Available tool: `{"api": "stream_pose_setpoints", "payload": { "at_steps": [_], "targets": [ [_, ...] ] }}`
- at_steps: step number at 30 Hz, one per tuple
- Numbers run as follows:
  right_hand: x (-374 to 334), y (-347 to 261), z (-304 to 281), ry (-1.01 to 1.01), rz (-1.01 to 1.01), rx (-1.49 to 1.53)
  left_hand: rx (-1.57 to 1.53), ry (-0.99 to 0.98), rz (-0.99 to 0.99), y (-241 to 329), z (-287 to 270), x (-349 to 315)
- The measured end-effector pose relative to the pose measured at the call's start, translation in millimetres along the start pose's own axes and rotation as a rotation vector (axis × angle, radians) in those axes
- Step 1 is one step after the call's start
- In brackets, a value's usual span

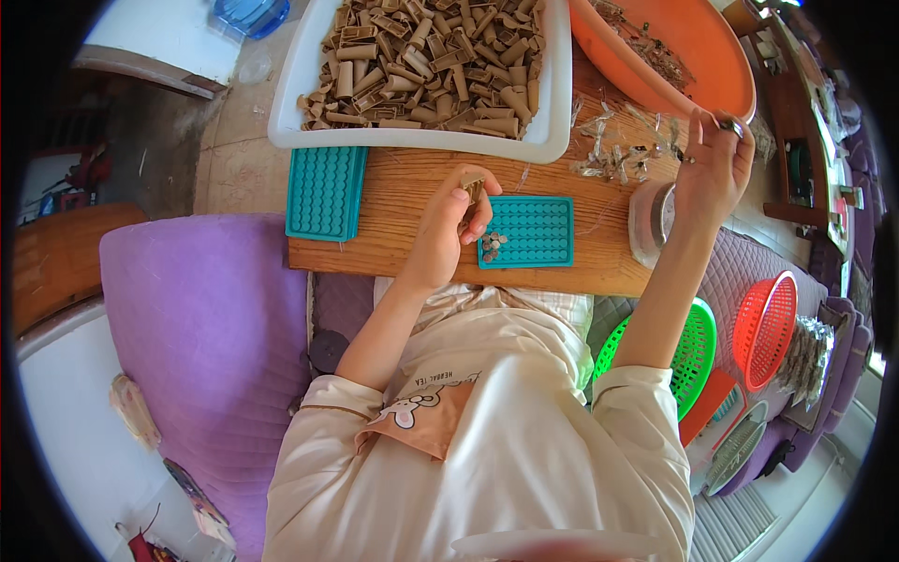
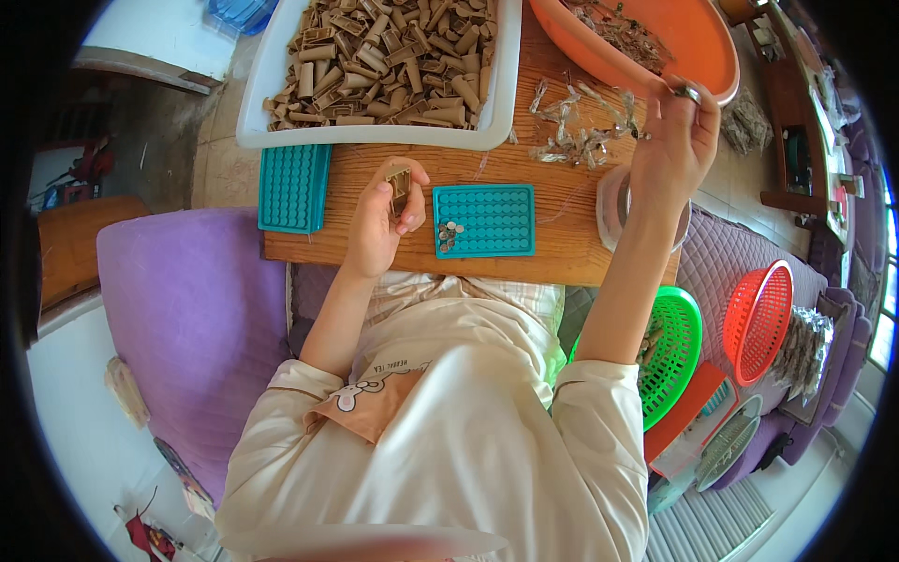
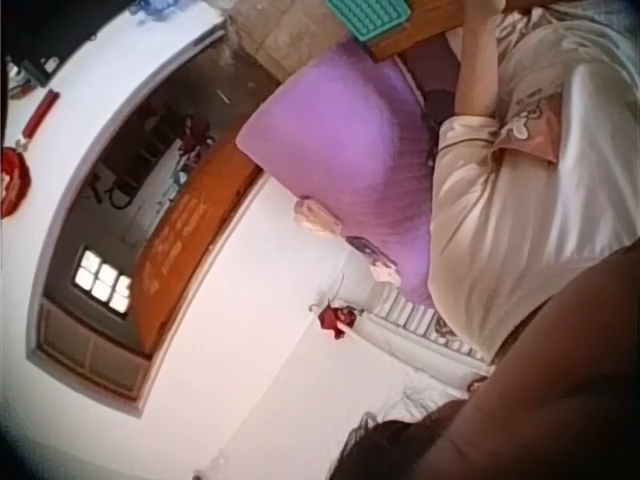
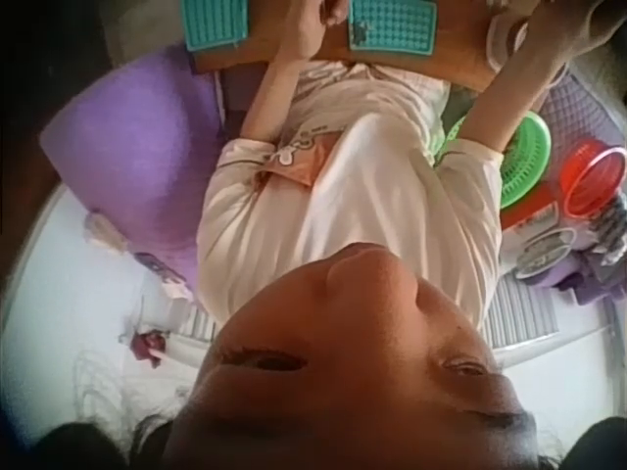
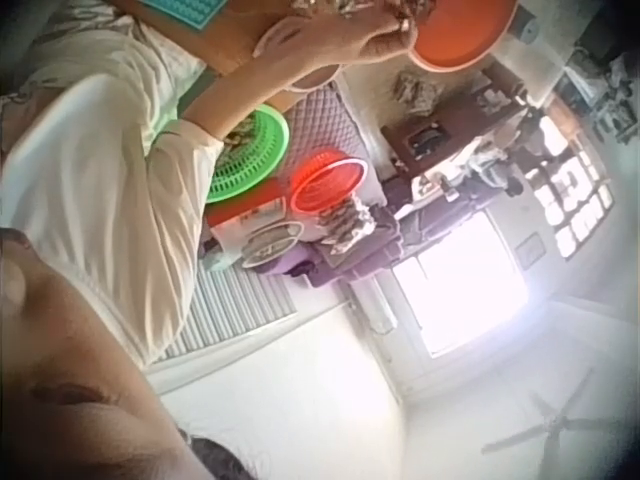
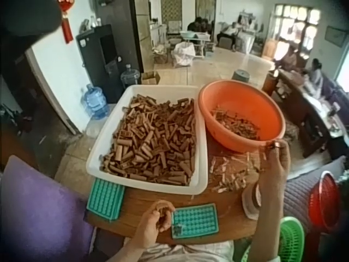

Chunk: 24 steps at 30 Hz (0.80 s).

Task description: The person assembles small electronic or mechanical components by hand, inserting small pins into rectangular housings.

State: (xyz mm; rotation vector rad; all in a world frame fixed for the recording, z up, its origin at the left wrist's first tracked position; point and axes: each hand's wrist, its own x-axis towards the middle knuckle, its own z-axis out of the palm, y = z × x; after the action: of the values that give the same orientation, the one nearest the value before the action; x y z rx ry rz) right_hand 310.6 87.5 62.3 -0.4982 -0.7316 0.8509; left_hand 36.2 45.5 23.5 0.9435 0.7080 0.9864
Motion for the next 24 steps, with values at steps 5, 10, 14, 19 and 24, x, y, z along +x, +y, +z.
{"api": "stream_pose_setpoints", "payload": {
  "at_steps": [5, 10, 14, 19, 24],
  "targets": [
    [2.8, -5.7, 3.4, -0.036, -0.078, -0.739, -0.119, -0.021, 0.020, -5.3, -4.4, -4.4],
    [1.8, -7.9, -2.3, -0.025, -0.024, -1.026, -0.165, 0.023, 0.047, -7.9, -8.6, -3.1],
    [-5.2, -16.2, 5.5, -0.113, -0.074, -1.470, -0.194, 0.026, 0.049, -15.4, -8.2, -9.0],
    [4.1, -15.2, -5.9, -0.205, -0.078, -1.498, -0.163, 0.076, 0.062, -14.5, -12.2, -1.1],
    [3.7, -17.9, -7.0, -0.089, -0.036, -1.265, -0.191, 0.101, 0.032, -17.6, -17.6, -9.3]
  ]
}}
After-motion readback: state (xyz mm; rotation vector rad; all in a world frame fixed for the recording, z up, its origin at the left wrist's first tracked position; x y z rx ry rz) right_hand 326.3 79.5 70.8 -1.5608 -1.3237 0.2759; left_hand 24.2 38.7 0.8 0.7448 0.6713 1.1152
